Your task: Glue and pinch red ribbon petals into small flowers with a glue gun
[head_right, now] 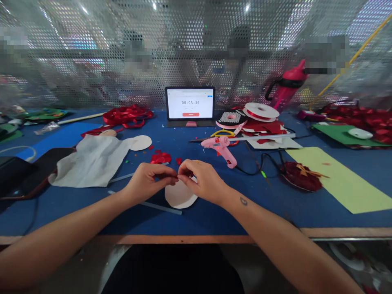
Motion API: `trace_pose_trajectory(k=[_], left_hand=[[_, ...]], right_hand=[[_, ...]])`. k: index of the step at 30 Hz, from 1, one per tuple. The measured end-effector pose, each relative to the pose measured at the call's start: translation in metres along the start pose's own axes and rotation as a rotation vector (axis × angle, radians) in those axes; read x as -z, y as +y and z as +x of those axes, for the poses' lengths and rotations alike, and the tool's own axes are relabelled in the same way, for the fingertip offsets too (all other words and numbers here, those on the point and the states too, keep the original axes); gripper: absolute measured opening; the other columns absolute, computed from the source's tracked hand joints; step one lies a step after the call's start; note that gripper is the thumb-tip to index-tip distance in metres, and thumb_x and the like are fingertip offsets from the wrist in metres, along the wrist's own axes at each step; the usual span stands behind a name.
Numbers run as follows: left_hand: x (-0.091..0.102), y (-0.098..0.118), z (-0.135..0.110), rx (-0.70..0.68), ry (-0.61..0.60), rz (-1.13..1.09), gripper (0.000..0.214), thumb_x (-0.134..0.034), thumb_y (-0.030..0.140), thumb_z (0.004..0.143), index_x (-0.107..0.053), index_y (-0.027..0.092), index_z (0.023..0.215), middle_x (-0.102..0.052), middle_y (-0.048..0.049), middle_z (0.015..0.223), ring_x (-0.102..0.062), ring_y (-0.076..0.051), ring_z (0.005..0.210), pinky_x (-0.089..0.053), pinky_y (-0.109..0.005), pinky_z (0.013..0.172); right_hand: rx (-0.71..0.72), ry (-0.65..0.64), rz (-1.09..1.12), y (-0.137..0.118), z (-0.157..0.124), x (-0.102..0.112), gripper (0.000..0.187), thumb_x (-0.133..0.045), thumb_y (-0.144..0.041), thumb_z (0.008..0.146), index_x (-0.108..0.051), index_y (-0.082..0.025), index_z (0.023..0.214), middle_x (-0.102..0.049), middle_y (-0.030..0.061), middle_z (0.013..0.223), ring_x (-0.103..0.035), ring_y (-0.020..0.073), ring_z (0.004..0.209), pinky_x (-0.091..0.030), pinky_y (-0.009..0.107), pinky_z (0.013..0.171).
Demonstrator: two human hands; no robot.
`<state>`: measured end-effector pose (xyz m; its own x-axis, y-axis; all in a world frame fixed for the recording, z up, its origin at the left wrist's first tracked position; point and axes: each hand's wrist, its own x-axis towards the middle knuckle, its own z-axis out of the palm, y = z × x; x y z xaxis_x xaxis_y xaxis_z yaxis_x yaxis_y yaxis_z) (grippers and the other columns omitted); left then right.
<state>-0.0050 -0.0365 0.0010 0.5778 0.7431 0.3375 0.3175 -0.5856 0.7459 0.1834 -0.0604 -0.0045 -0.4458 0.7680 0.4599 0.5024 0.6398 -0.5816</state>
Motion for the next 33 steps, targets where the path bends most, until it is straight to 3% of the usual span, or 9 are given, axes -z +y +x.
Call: trace_pose_trajectory(k=[11,24,33], left_hand=[[-0.0020,-0.0016,0.0021,0.140,-0.058,-0.257,0.007,-0.059,0.014,0.073,-0.066,0.014,0.074,-0.067,-0.0023,0.064,-0.064,-0.012,0.059,-0.052,-0.020,0.055],[0.0035,-0.0060,0.0035,0.288,0.125,-0.426,0.012,-0.068,0.024,0.069,-0.068,0.013,0.072,-0.068,-0.0018,0.062,-0.064,-0.013,0.057,-0.055,-0.022,0.058],[-0.0006,-0.0061,0.0057,0.354,0.009,-0.459,0.010,-0.067,0.022,0.069,-0.066,0.012,0.072,-0.067,-0.0013,0.063,-0.063,-0.010,0.056,-0.052,-0.019,0.056]], right_hand=[[0.013,0.004,-0.021,0.0006,-0.0022,-0.0002,0.005,-0.050,-0.016,0.083,-0.054,-0.017,0.079,-0.060,0.0007,0.073,-0.052,0.0119,0.067,-0.041,0.024,0.062],[-0.040,0.104,0.036,0.0051,-0.0018,0.0038,0.010,-0.048,-0.022,0.087,-0.057,-0.018,0.086,-0.064,0.0017,0.076,-0.058,0.0123,0.068,-0.043,0.023,0.062],[-0.087,0.005,0.118,0.0029,0.0005,0.0012,0.007,-0.052,-0.023,0.084,-0.057,-0.018,0.086,-0.063,0.0009,0.078,-0.057,0.0114,0.070,-0.044,0.023,0.064]])
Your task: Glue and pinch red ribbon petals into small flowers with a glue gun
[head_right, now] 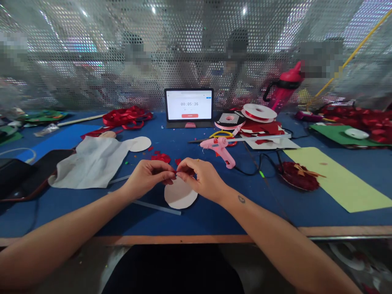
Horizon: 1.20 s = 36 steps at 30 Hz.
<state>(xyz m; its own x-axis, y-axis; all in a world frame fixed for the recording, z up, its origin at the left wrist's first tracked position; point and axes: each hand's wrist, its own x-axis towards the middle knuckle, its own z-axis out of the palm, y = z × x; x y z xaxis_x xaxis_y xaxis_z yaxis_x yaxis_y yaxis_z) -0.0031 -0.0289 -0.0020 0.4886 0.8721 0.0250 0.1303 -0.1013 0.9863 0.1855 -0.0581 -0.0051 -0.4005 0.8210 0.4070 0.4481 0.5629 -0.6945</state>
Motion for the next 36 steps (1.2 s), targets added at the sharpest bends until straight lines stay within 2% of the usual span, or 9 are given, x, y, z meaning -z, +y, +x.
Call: trace_pose_trajectory(k=[4,8,12,15,24,28,33,36], left_hand=[[-0.002,0.000,-0.001,0.024,-0.044,-0.018,0.012,-0.066,0.024,0.070,-0.065,0.013,0.073,-0.067,-0.0021,0.065,-0.063,-0.011,0.057,-0.053,-0.022,0.057],[-0.001,0.001,-0.001,0.017,-0.051,-0.011,0.017,-0.066,0.030,0.072,-0.065,0.012,0.074,-0.067,-0.0022,0.065,-0.063,-0.010,0.057,-0.052,-0.021,0.056],[0.001,0.001,0.001,0.021,0.043,-0.036,0.033,-0.055,0.044,0.079,-0.065,0.012,0.079,-0.066,-0.0037,0.065,-0.061,-0.010,0.053,-0.050,-0.021,0.052],[0.002,0.001,0.003,0.035,0.115,-0.097,0.038,-0.053,0.048,0.080,-0.065,0.012,0.082,-0.065,-0.0032,0.064,-0.060,-0.010,0.051,-0.049,-0.021,0.051],[0.011,0.004,0.008,0.005,0.229,-0.112,0.038,-0.054,0.049,0.078,-0.065,0.013,0.079,-0.064,-0.0031,0.063,-0.058,-0.011,0.049,-0.045,-0.022,0.049],[0.016,0.003,0.011,-0.011,0.276,-0.102,0.038,-0.055,0.049,0.077,-0.064,0.013,0.078,-0.064,-0.0036,0.063,-0.058,-0.011,0.049,-0.045,-0.022,0.049],[0.034,0.003,0.019,-0.125,0.374,0.034,0.031,-0.058,0.043,0.076,-0.063,0.015,0.084,-0.065,-0.0035,0.069,-0.059,-0.011,0.055,-0.048,-0.023,0.055],[0.050,0.002,0.025,-0.216,0.419,0.320,0.027,-0.060,0.038,0.074,-0.064,0.016,0.090,-0.066,-0.0037,0.077,-0.060,-0.013,0.065,-0.048,-0.025,0.063]], right_hand=[[-0.007,-0.008,-0.011,-0.002,0.001,-0.001,0.005,-0.051,-0.019,0.082,-0.055,-0.018,0.080,-0.060,0.0001,0.072,-0.054,0.0111,0.065,-0.042,0.024,0.062],[-0.043,0.000,0.096,-0.001,0.001,-0.001,0.006,-0.050,-0.021,0.082,-0.054,-0.017,0.079,-0.059,0.0011,0.071,-0.054,0.0113,0.064,-0.044,0.024,0.061],[-0.138,0.056,0.236,0.005,0.003,-0.003,0.010,-0.050,-0.026,0.083,-0.052,-0.017,0.080,-0.061,0.0023,0.071,-0.058,0.0125,0.066,-0.046,0.025,0.062],[-0.218,0.135,0.259,0.011,0.005,-0.005,0.013,-0.052,-0.029,0.082,-0.052,-0.017,0.079,-0.061,0.0017,0.066,-0.059,0.0130,0.062,-0.046,0.025,0.058],[-0.295,0.269,0.047,0.023,0.015,-0.007,0.016,-0.054,-0.031,0.080,-0.053,-0.017,0.072,-0.061,0.0003,0.057,-0.057,0.0111,0.050,-0.044,0.022,0.051],[-0.259,0.264,0.034,0.028,0.015,-0.006,0.014,-0.050,-0.027,0.082,-0.058,-0.016,0.082,-0.063,0.0013,0.059,-0.059,0.0115,0.051,-0.045,0.022,0.051],[-0.234,0.274,0.035,0.029,0.011,-0.002,0.017,-0.051,-0.030,0.082,-0.059,-0.015,0.086,-0.063,0.0017,0.059,-0.060,0.0130,0.053,-0.045,0.023,0.050],[-0.217,0.256,0.010,0.027,0.008,0.000,0.016,-0.052,-0.030,0.082,-0.059,-0.016,0.084,-0.063,0.0020,0.059,-0.061,0.0138,0.054,-0.046,0.025,0.052]])
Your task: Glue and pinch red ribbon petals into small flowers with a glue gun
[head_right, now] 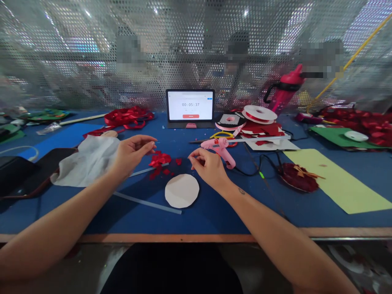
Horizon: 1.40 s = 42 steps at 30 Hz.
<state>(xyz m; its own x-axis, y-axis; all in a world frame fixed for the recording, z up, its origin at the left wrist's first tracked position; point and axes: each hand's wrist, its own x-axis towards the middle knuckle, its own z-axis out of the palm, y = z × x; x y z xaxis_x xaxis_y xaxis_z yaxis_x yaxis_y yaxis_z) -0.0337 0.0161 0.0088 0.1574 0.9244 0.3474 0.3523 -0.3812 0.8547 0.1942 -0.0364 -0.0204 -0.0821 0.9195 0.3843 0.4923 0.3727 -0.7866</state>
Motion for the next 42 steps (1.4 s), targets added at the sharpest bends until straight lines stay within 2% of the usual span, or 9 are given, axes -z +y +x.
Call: trace_pose_trajectory(k=[5,15,24,26,31,33,37,39,42], left_hand=[[0.009,-0.006,0.008,-0.175,-0.256,0.462,0.022,-0.061,0.037,0.072,-0.068,0.019,0.082,-0.066,-0.0025,0.077,-0.057,-0.014,0.069,-0.045,-0.024,0.064],[0.003,0.009,-0.004,-0.534,-0.748,0.689,0.016,-0.054,0.019,0.074,-0.066,0.018,0.084,-0.065,-0.0038,0.085,-0.056,-0.017,0.084,-0.041,-0.029,0.079],[-0.001,0.004,-0.010,-0.770,-0.733,1.001,0.020,-0.047,0.015,0.079,-0.067,0.017,0.081,-0.066,-0.0049,0.081,-0.058,-0.019,0.081,-0.045,-0.027,0.067],[-0.001,0.002,-0.010,-0.785,-0.682,0.976,0.020,-0.047,0.016,0.079,-0.067,0.018,0.081,-0.066,-0.0048,0.079,-0.059,-0.019,0.079,-0.045,-0.027,0.065],[-0.008,0.001,-0.016,-0.701,-0.483,0.683,0.022,-0.046,0.021,0.082,-0.068,0.019,0.083,-0.069,-0.0054,0.082,-0.061,-0.016,0.079,-0.047,-0.027,0.073],[-0.014,0.003,-0.021,-0.667,-0.446,0.567,0.022,-0.047,0.021,0.082,-0.068,0.018,0.084,-0.069,-0.0054,0.081,-0.062,-0.015,0.078,-0.048,-0.026,0.073],[-0.028,0.007,-0.028,-0.628,-0.384,0.461,0.021,-0.048,0.018,0.081,-0.069,0.017,0.083,-0.069,-0.0052,0.079,-0.061,-0.015,0.076,-0.048,-0.025,0.071],[-0.036,0.007,-0.028,-0.627,-0.359,0.481,0.021,-0.048,0.017,0.081,-0.069,0.017,0.082,-0.069,-0.0060,0.079,-0.061,-0.016,0.077,-0.048,-0.026,0.071],[-0.047,0.005,-0.024,-0.630,-0.359,0.610,0.024,-0.047,0.020,0.082,-0.070,0.017,0.081,-0.068,-0.0077,0.080,-0.060,-0.018,0.078,-0.048,-0.029,0.068]], right_hand=[[0.029,-0.072,-0.039,-0.001,-0.003,0.002,0.014,-0.052,-0.030,0.082,-0.058,-0.017,0.082,-0.062,0.0013,0.059,-0.061,0.0145,0.056,-0.047,0.027,0.056],[0.039,-0.137,-0.088,-0.004,-0.005,0.005,0.014,-0.051,-0.029,0.083,-0.058,-0.017,0.080,-0.062,0.0005,0.060,-0.059,0.0134,0.055,-0.046,0.026,0.056],[0.085,-0.197,-0.138,-0.010,-0.002,0.018,0.014,-0.051,-0.030,0.083,-0.059,-0.018,0.082,-0.062,0.0004,0.063,-0.059,0.0129,0.058,-0.041,0.023,0.053],[0.071,-0.350,-0.139,-0.018,0.000,0.034,0.016,-0.051,-0.032,0.083,-0.059,-0.018,0.081,-0.063,0.0003,0.064,-0.058,0.0121,0.059,-0.040,0.022,0.052],[-0.082,-0.922,-0.161,-0.030,-0.002,0.086,0.027,-0.051,-0.042,0.083,-0.064,-0.019,0.079,-0.063,0.0008,0.060,-0.057,0.0130,0.055,-0.038,0.022,0.049],[-0.194,-0.891,-0.245,-0.023,-0.005,0.103,0.033,-0.053,-0.049,0.080,-0.063,-0.020,0.068,-0.061,0.0006,0.054,-0.057,0.0136,0.051,-0.037,0.022,0.047],[-0.399,-0.603,-0.586,0.004,-0.003,0.126,0.046,-0.051,-0.061,0.075,-0.056,-0.019,0.056,-0.059,0.0028,0.049,-0.053,0.0146,0.045,-0.035,0.025,0.045],[-0.400,-0.477,-0.668,0.019,0.002,0.131,0.044,-0.052,-0.062,0.073,-0.060,-0.019,0.071,-0.063,0.0040,0.060,-0.055,0.0163,0.050,-0.036,0.026,0.047],[-0.246,-0.407,-0.565,0.038,0.012,0.127,0.051,-0.054,-0.060,0.073,-0.057,-0.020,0.104,-0.066,0.0051,0.078,-0.060,0.0186,0.064,-0.041,0.028,0.055]])
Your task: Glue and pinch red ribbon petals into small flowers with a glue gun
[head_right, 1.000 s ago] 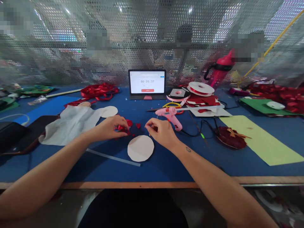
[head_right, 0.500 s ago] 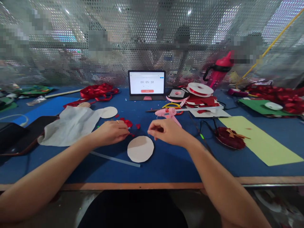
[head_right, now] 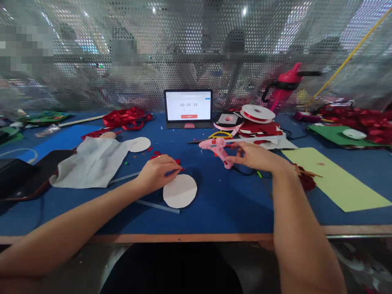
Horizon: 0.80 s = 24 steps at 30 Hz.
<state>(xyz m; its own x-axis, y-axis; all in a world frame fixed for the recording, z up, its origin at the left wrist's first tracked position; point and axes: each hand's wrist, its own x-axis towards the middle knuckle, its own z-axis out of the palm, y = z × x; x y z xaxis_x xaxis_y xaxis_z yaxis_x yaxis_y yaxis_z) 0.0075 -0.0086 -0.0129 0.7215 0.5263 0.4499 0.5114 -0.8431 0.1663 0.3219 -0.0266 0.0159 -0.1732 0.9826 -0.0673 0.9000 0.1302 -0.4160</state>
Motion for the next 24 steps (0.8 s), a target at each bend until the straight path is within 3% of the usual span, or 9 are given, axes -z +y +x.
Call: trace_pose_trajectory(k=[3,7,9,13,16,20,24], left_hand=[[-0.006,0.000,0.005,0.007,-0.077,0.120,0.025,-0.046,0.022,0.083,-0.070,0.017,0.077,-0.067,-0.0083,0.077,-0.060,-0.019,0.077,-0.048,-0.030,0.065],[-0.007,0.001,0.007,0.030,-0.158,0.185,0.026,-0.045,0.020,0.083,-0.069,0.016,0.074,-0.065,-0.0070,0.072,-0.058,-0.019,0.075,-0.046,-0.030,0.065],[-0.006,0.001,0.006,0.027,-0.178,0.186,0.026,-0.045,0.020,0.083,-0.069,0.016,0.076,-0.065,-0.0063,0.073,-0.058,-0.019,0.076,-0.046,-0.029,0.065],[-0.002,0.002,0.003,0.019,-0.173,0.215,0.027,-0.044,0.025,0.085,-0.070,0.017,0.083,-0.063,-0.0069,0.079,-0.055,-0.020,0.080,-0.046,-0.029,0.066],[0.000,0.002,0.001,0.025,-0.179,0.238,0.029,-0.043,0.029,0.086,-0.070,0.017,0.090,-0.061,-0.0094,0.088,-0.051,-0.022,0.087,-0.046,-0.031,0.071],[0.001,0.004,0.000,0.001,-0.209,0.215,0.034,-0.041,0.035,0.088,-0.069,0.019,0.098,-0.056,-0.0103,0.099,-0.046,-0.022,0.092,-0.043,-0.034,0.085],[-0.002,0.005,0.003,0.002,-0.237,0.232,0.037,-0.038,0.040,0.089,-0.065,0.023,0.109,-0.052,-0.0107,0.105,-0.041,-0.024,0.095,-0.041,-0.037,0.085]], right_hand=[[0.142,0.012,0.069,-0.001,0.014,-0.013,0.049,-0.059,-0.057,0.071,-0.058,-0.019,0.100,-0.066,0.0066,0.087,-0.060,0.0197,0.072,-0.043,0.029,0.062],[0.061,0.052,0.037,-0.010,0.023,-0.029,0.040,-0.059,-0.057,0.070,-0.053,-0.017,0.067,-0.061,0.0041,0.063,-0.054,0.0163,0.054,-0.038,0.027,0.049],[0.041,0.096,0.046,-0.013,0.025,-0.035,0.038,-0.057,-0.054,0.072,-0.049,-0.018,0.062,-0.057,0.0026,0.056,-0.052,0.0151,0.049,-0.036,0.027,0.046],[0.038,0.095,0.144,-0.014,0.027,-0.038,0.034,-0.053,-0.048,0.077,-0.052,-0.017,0.065,-0.055,0.0022,0.051,-0.055,0.0151,0.046,-0.039,0.026,0.045],[0.021,0.115,0.261,-0.015,0.024,-0.033,0.034,-0.051,-0.047,0.079,-0.058,-0.014,0.071,-0.061,0.0050,0.060,-0.058,0.0146,0.048,-0.044,0.026,0.045],[0.088,0.177,0.375,-0.020,0.016,-0.021,0.029,-0.049,-0.038,0.080,-0.060,-0.015,0.065,-0.063,0.0046,0.060,-0.059,0.0124,0.053,-0.047,0.023,0.051],[0.169,0.136,0.429,-0.024,0.011,-0.018,0.024,-0.050,-0.033,0.080,-0.062,-0.014,0.070,-0.062,0.0035,0.062,-0.057,0.0107,0.052,-0.046,0.021,0.049]])
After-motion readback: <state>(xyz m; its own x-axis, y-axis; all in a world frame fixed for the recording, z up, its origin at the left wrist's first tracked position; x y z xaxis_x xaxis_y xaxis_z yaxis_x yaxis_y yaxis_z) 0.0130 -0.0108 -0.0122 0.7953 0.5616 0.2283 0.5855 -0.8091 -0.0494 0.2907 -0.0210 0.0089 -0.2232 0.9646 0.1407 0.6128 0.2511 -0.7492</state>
